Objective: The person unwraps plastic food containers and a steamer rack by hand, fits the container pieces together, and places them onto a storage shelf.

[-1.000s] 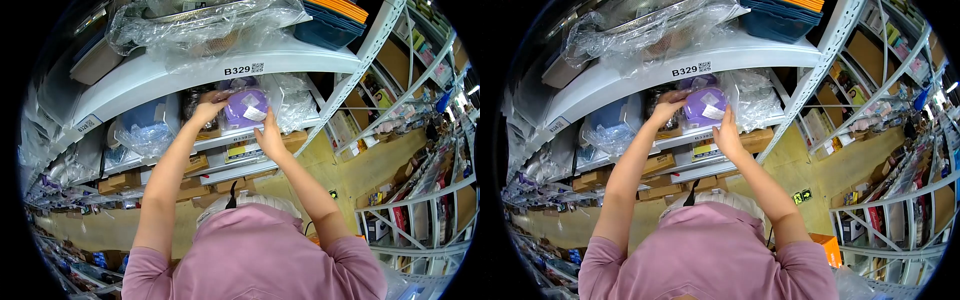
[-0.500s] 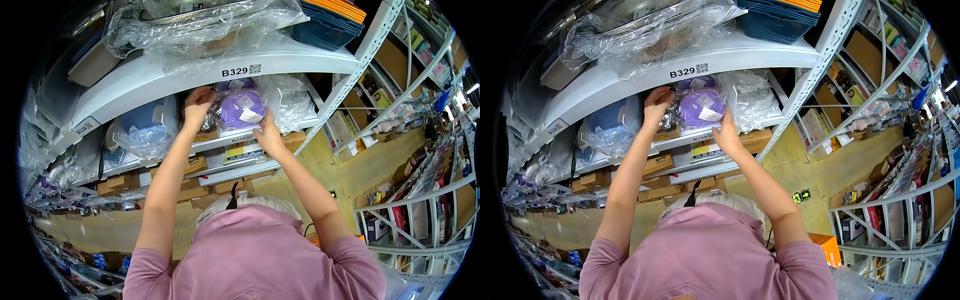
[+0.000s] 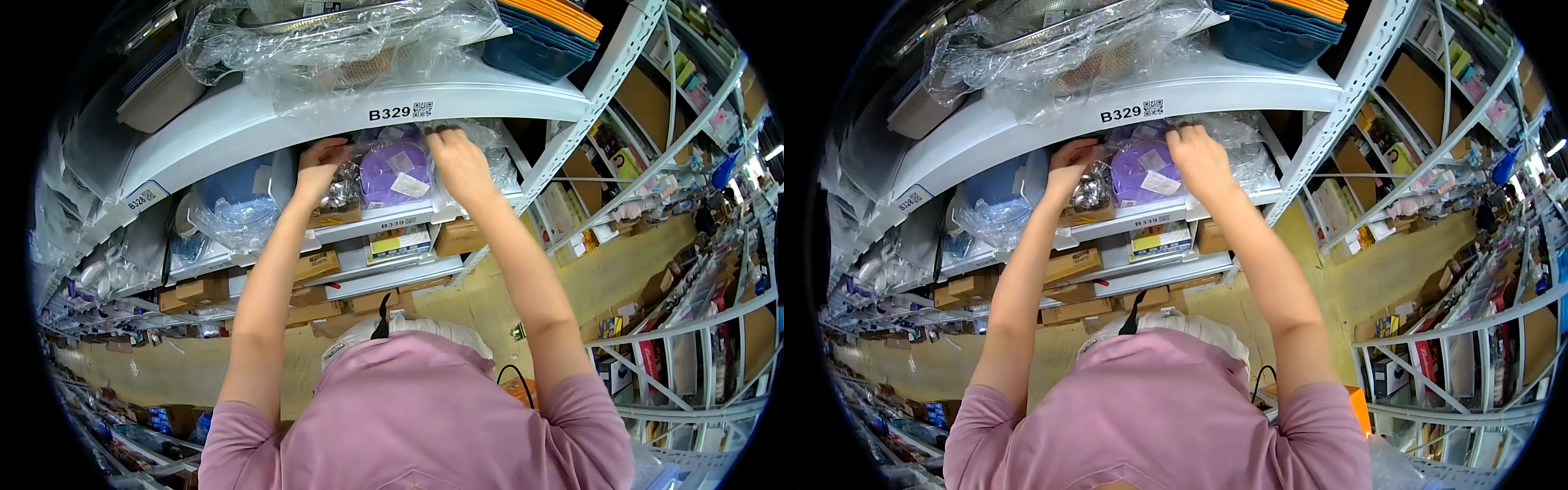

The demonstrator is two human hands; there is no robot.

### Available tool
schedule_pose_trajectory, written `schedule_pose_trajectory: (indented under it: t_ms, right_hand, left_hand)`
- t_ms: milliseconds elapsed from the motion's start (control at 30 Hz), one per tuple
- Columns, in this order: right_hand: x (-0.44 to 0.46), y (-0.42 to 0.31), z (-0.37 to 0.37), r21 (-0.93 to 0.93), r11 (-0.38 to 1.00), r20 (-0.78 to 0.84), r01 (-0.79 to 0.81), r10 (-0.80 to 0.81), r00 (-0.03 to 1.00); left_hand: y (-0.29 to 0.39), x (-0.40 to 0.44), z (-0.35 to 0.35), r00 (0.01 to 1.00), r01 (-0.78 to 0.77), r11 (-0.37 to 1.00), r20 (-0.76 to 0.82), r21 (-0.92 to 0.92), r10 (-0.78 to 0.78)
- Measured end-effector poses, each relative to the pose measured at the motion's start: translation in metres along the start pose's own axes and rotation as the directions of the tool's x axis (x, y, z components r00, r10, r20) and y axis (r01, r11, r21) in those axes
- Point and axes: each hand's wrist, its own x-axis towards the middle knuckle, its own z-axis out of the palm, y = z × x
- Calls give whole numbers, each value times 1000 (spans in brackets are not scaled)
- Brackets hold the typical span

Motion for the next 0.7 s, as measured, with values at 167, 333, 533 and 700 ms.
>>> schedule_pose_trajectory:
  t_ms: [167,333,533,700]
  right_hand:
    - [37,14,41,-208,957,269,199,-140,953]
    - [52,7,36,-165,978,440,131,-47,897]
    - [39,-1,48,-268,961,475,61,77,877]
    - [31,-4,63,-406,909,328,97,46,944]
  left_hand:
    - [-3,1,1,998,64,995,10,-71,-64]
    - [-10,-3,13,993,87,987,-61,-137,-96]
    - [17,-39,33,812,-237,561,-155,793,562]
    - [-3,-32,52,936,-250,720,-29,648,351]
